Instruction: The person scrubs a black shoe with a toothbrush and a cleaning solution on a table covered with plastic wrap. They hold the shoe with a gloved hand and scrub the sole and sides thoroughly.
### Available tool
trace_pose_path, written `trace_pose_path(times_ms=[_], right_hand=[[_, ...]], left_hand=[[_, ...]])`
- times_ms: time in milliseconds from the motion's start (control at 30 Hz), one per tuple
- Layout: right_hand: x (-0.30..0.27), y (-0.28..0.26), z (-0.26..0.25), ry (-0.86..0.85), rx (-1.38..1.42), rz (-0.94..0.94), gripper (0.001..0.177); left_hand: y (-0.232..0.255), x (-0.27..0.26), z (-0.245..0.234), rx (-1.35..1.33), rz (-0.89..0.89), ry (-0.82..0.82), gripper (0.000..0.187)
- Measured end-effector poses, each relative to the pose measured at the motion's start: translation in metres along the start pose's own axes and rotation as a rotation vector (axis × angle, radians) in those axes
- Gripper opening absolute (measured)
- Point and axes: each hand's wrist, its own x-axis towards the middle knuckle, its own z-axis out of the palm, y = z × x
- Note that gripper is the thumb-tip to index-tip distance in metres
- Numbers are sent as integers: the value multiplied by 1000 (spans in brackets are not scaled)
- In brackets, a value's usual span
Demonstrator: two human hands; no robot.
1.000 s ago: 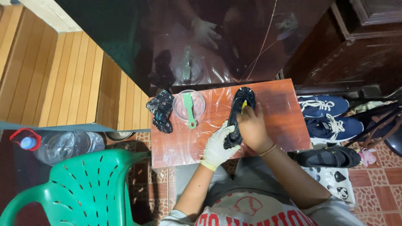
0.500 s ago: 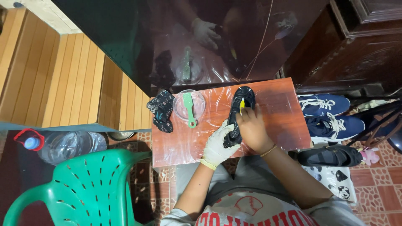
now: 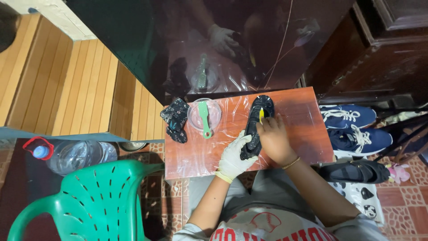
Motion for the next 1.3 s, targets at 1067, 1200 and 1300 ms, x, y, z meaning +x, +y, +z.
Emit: trace_pose_path(times_ms=[1067,1200,1300], right_hand=[[16,-8,-25,-528,49,49,23],[25,-5,-1,-567,144,102,23],[36,0,-28,-704,158,151,30]], left_hand=[[-5,-4,7,13,-13,13,70],[-2,-4,4,3,-25,12,67],[-1,-4,4,0,-31,-6,68]])
